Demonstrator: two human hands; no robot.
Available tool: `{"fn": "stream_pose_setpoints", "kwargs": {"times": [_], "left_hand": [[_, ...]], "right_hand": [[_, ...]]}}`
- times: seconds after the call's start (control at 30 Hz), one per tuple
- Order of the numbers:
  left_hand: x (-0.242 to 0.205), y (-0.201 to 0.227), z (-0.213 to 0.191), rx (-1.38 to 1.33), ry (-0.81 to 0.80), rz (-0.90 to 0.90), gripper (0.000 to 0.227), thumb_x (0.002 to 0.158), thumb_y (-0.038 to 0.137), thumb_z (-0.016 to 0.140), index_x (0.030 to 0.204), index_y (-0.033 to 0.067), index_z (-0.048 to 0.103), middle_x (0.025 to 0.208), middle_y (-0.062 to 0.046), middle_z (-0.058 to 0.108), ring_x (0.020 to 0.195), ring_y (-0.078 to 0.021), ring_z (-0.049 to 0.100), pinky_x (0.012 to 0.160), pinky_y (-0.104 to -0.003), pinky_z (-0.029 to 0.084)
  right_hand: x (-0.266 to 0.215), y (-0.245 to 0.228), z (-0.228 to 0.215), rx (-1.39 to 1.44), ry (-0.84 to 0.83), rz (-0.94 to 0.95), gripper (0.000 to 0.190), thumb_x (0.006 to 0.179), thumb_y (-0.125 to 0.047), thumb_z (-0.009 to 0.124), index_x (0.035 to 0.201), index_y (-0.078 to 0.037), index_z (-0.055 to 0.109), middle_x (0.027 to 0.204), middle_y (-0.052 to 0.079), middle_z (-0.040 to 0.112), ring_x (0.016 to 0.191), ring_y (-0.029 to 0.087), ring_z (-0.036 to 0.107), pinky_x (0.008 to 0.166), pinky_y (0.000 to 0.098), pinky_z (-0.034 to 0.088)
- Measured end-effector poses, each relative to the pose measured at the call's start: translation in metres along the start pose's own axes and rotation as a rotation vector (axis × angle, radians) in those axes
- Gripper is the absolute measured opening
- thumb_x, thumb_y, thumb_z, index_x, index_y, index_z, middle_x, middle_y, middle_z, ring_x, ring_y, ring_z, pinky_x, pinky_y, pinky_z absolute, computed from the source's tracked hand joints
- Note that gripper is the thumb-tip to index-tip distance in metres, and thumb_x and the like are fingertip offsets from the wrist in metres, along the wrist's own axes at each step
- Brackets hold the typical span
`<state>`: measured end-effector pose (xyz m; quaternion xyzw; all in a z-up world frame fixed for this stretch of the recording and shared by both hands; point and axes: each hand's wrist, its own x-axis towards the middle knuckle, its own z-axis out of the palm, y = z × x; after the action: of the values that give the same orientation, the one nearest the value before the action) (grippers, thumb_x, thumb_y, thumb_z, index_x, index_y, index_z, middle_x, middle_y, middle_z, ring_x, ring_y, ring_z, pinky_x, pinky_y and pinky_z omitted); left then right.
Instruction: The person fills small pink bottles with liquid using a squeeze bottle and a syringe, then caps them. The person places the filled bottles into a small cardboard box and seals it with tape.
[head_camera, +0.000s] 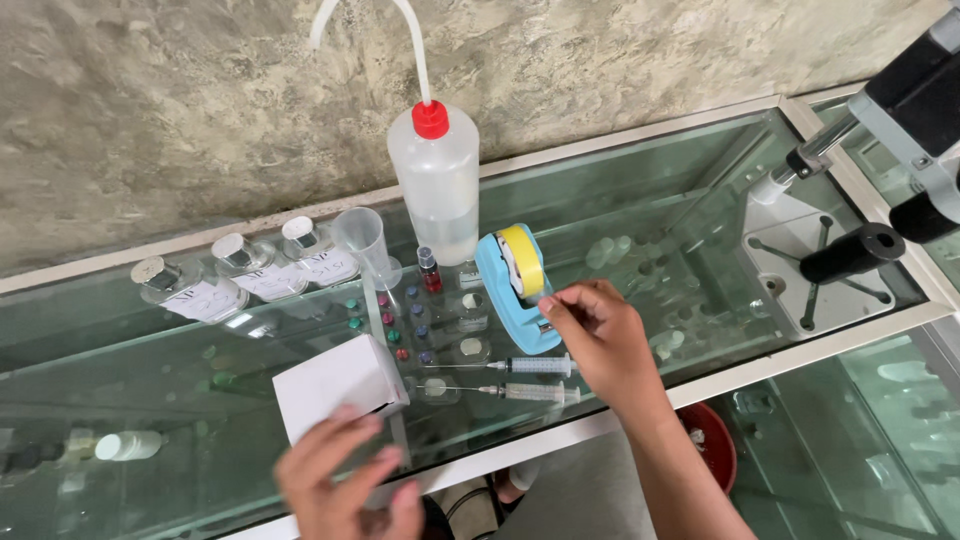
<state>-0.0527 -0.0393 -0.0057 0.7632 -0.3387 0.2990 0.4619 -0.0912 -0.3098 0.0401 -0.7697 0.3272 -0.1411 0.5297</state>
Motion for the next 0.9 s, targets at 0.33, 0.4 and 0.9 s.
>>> {"fn": "stream_pose_setpoints", "kwargs": {"times": [0.33, 0.4, 0.9], "left_hand": [[0.065, 0.053, 0.087, -0.267, -0.643, -0.2, 0.044, 0.103, 0.018, 0.052, 0.146, 0.0086, 0.051, 0.135, -0.017, 0.051, 0.125, -0.0346, 0.053, 0.091, -0.046, 0.051], [0.066, 0.052, 0.096, -0.313, -0.556, -0.192, 0.047, 0.1, 0.011, 0.056, 0.146, 0.0053, 0.05, 0.13, -0.018, 0.055, 0.123, -0.0341, 0.055, 0.101, -0.046, 0.048], [0.064, 0.043, 0.099, -0.3, -0.582, -0.171, 0.052, 0.101, 0.013, 0.053, 0.152, 0.0103, 0.047, 0.119, -0.013, 0.062, 0.114, -0.0315, 0.055, 0.096, -0.044, 0.048]], "right_hand": [[-0.017, 0.0, 0.009, 0.138, 0.145, 0.007, 0.014, 0.09, -0.016, 0.077, 0.097, -0.005, 0.083, 0.1, 0.003, 0.069, 0.089, 0.011, 0.07, 0.083, 0.0222, 0.057], [-0.022, -0.002, 0.012, 0.236, 0.208, 0.091, 0.017, 0.087, -0.014, 0.079, 0.1, -0.003, 0.083, 0.103, 0.005, 0.07, 0.092, 0.013, 0.071, 0.083, 0.0254, 0.059], [-0.017, -0.035, -0.007, 0.089, 0.093, 0.04, 0.015, 0.092, -0.013, 0.077, 0.104, -0.008, 0.085, 0.072, 0.003, 0.076, 0.059, 0.01, 0.061, 0.059, 0.0211, 0.054]]}}
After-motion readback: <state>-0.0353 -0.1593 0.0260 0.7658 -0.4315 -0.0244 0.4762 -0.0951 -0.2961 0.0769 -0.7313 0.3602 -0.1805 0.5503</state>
